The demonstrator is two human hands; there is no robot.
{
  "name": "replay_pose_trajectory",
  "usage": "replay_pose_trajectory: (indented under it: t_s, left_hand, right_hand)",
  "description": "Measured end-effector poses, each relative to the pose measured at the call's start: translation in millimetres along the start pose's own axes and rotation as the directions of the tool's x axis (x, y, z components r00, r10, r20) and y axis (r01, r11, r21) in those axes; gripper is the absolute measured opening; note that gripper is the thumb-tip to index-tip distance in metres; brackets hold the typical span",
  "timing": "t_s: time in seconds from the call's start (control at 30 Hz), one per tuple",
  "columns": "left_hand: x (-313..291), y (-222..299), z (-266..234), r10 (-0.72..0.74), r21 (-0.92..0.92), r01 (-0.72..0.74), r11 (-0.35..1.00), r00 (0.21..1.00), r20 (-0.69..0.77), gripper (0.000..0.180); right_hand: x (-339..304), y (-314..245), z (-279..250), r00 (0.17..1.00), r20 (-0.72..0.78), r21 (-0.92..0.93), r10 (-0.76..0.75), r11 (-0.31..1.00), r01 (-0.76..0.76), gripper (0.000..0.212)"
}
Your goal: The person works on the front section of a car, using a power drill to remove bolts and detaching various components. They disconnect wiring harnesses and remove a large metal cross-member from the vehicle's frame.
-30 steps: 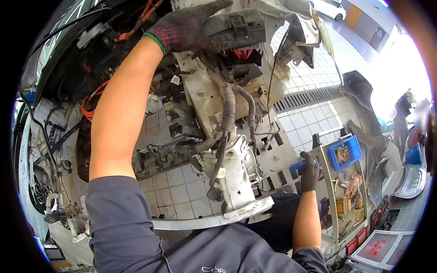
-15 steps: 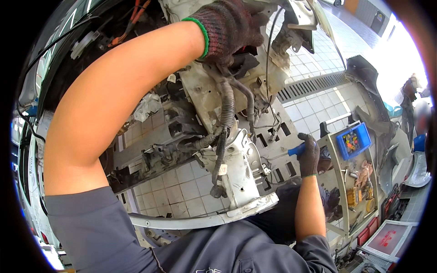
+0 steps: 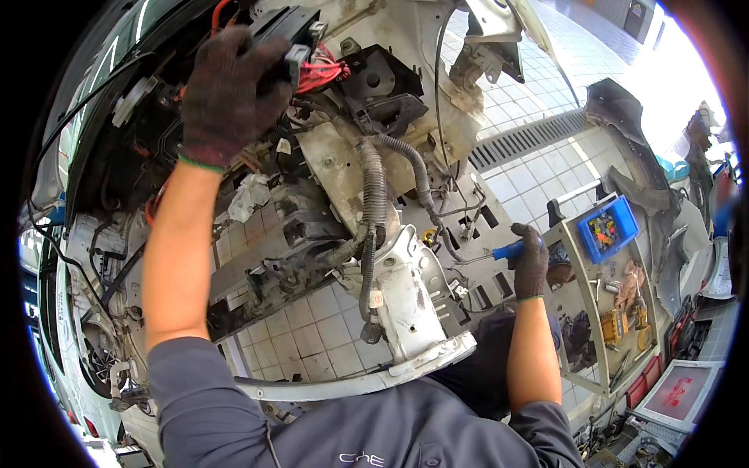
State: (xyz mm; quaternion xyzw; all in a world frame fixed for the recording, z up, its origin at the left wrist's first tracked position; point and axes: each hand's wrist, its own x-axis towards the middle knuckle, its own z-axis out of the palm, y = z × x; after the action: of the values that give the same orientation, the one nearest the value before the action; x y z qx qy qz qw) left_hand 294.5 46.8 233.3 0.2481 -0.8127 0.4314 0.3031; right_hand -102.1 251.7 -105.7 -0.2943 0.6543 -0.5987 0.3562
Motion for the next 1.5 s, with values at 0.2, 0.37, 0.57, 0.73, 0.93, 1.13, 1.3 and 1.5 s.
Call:
replay_pose_trajectory:
  t_s: [0.2, 0.37, 0.57, 0.73, 0.93, 1.13, 1.3, 1.5]
  left_hand:
    - [21.5, 6.7, 3.0, -0.113, -0.171, 0.113, 0.979, 0.994, 0.011, 0.043]
    - [13.7, 14.9, -9.9, -0.084, 0.043, 0.084, 0.996, 0.996, 0.004, 0.050]
    - [19.4, 17.9, -11.6, -0.139, -0.123, 0.128, 0.984, 0.986, -0.086, 0.045]
    - [16.7, 15.1, -16.6, -0.154, -0.090, 0.152, 0.984, 0.988, -0.025, 0.044]
    - [9.7, 9.6, -8.0, -0.112, -0.140, 0.093, 0.986, 0.984, -0.140, 0.042]
    - [2.4, 10.4, -10.8, -0.189, -0.148, 0.181, 0.972, 0.981, -0.043, 0.043]
    - [1.0, 10.4, -12.3, -0.221, -0.188, 0.200, 0.962, 0.970, -0.097, 0.048]
    - [10.1, 14.5, -11.2, -0.392, -0.298, 0.387, 0.873, 0.919, 0.044, 0.052]
  right_hand:
    - [-2.8, -18.0, -2.5, 0.991, -0.030, -0.024, -0.134, 0.991, 0.133, 0.043]
    - [-54.9, -166.1, 19.1, 0.831, 0.211, 0.248, -0.515, 0.850, 0.464, 0.028]
    - [1.2, -284.2, 191.2, 0.442, 0.643, -0.285, -0.625, 0.340, 0.896, 0.044]
    - [95.6, -290.6, 295.9, 0.442, 0.851, -0.435, -0.283, 0.090, 0.896, 0.032]
    - [120.3, -299.5, 322.3, 0.472, 0.876, -0.151, -0.096, 0.875, 0.459, 0.023]
    - [147.8, -293.9, 301.4, 0.336, 0.940, -0.266, -0.061, 0.488, 0.832, 0.028]
    - [158.3, -307.2, 304.0, 0.188, 0.982, -0.187, 0.022, -0.045, 0.981, 0.029]
    - [138.3, -289.5, 306.1, 0.089, 0.928, -0.167, -0.361, -0.190, 0.968, 0.023]
